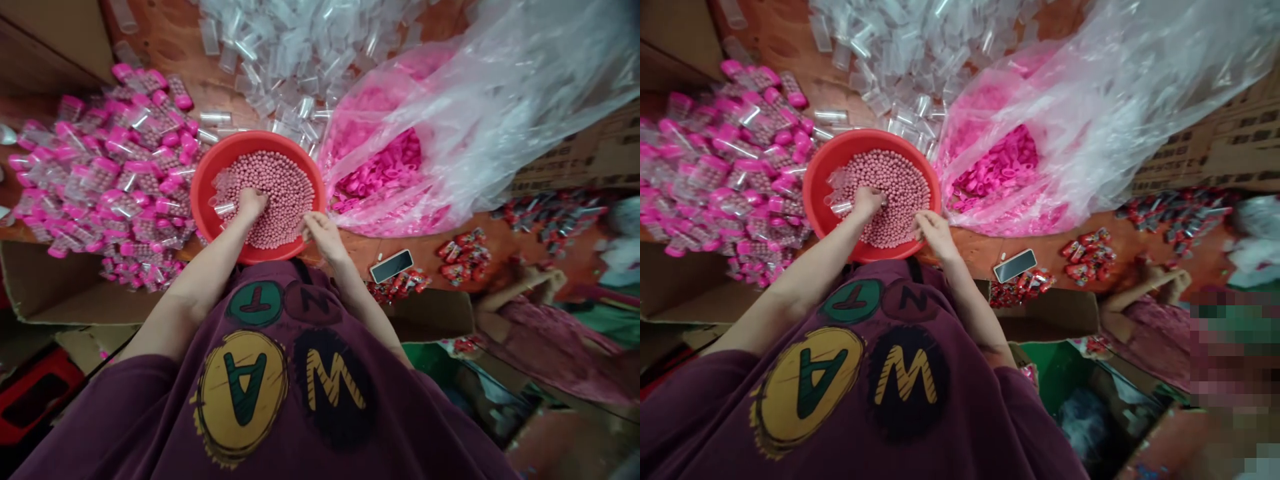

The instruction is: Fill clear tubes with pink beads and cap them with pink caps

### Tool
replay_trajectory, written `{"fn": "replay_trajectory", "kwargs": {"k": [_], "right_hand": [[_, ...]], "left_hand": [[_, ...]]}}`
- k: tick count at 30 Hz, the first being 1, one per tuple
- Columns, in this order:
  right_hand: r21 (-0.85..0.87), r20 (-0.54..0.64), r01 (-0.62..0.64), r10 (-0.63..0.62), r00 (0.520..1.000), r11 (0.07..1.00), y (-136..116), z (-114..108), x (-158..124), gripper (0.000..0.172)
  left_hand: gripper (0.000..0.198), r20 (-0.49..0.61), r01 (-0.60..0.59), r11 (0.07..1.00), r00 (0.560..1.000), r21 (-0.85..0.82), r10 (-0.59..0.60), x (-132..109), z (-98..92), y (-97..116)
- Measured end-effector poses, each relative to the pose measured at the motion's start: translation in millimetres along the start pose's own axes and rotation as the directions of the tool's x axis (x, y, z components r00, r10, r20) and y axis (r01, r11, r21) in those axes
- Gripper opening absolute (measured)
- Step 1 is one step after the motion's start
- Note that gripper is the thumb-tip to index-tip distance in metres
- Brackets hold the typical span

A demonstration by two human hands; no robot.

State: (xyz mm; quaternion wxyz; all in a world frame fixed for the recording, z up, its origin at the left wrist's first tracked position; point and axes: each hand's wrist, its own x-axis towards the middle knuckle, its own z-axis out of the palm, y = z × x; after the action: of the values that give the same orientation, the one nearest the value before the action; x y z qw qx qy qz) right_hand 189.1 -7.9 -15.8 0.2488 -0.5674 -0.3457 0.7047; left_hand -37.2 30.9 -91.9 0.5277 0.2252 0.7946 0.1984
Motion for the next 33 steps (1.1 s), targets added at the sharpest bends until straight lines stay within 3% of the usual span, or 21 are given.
{"fn": "replay_trajectory", "kwargs": {"k": [2, 4, 5, 7, 10, 13, 18, 22, 26, 29, 33], "right_hand": [[-0.12, -0.278, 0.096, -0.126, 0.952, 0.988, 0, -39, 11, 0.032], [-0.284, -0.502, 0.08, -0.219, 0.837, 0.956, 2, -72, 31, 0.029], [-0.358, -0.557, 0.055, -0.26, 0.789, 0.932, 2, -85, 44, 0.027], [-0.466, -0.6, -0.017, -0.302, 0.74, 0.885, 2, -98, 71, 0.027], [-0.51, -0.648, -0.114, -0.294, 0.702, 0.852, 1, -99, 103, 0.028], [-0.487, -0.68, -0.133, -0.279, 0.678, 0.863, 6, -97, 111, 0.015], [-0.519, -0.569, -0.169, -0.191, 0.8, 0.838, 27, -109, 76, 0.028], [-0.368, -0.527, 0.059, -0.26, 0.809, 0.928, 32, -103, 36, 0.031], [-0.284, -0.342, 0.291, -0.381, 0.859, 0.913, 13, -72, 12, 0.047], [-0.313, -0.212, 0.385, -0.459, 0.863, 0.868, -9, -41, 11, 0.053], [-0.403, -0.035, 0.489, -0.547, 0.837, 0.774, -35, -4, 16, 0.058]], "left_hand": [[0.028, -0.009, -0.007, 0.988, 1.0, -0.154, 0.005, 5, 21.4, 5], [0.029, -0.007, -0.009, 0.961, 1.0, -0.275, 0.007, 6, 35.1, 9], [0.031, -0.004, -0.004, 0.945, 1.0, -0.327, 0.002, 5, 38.1, 11], [0.029, 0.022, -0.001, 0.913, 1.0, -0.408, 0.011, -1, 36.4, 15], [0.016, 0.087, -0.044, 0.879, 0.991, -0.476, 0.097, -20, 20.0, 21], [0.02, 0.156, -0.096, 0.848, 0.966, -0.522, 0.205, -47, -0.7, 25], [0.033, 0.269, -0.053, 0.778, 0.922, -0.626, 0.279, -78, -23.7, 22], [0.039, 0.344, 0.053, 0.746, 0.908, -0.664, 0.241, -87, -32.5, 16], [0.048, 0.393, 0.084, 0.748, 0.886, -0.658, 0.246, -96, -35.7, 17], [0.064, 0.367, 0.059, 0.764, 0.898, -0.643, 0.24, -103, -36.2, 20], [0.044, 0.301, -0.027, 0.779, 0.913, -0.627, 0.274, -110, -39.3, 21]]}}
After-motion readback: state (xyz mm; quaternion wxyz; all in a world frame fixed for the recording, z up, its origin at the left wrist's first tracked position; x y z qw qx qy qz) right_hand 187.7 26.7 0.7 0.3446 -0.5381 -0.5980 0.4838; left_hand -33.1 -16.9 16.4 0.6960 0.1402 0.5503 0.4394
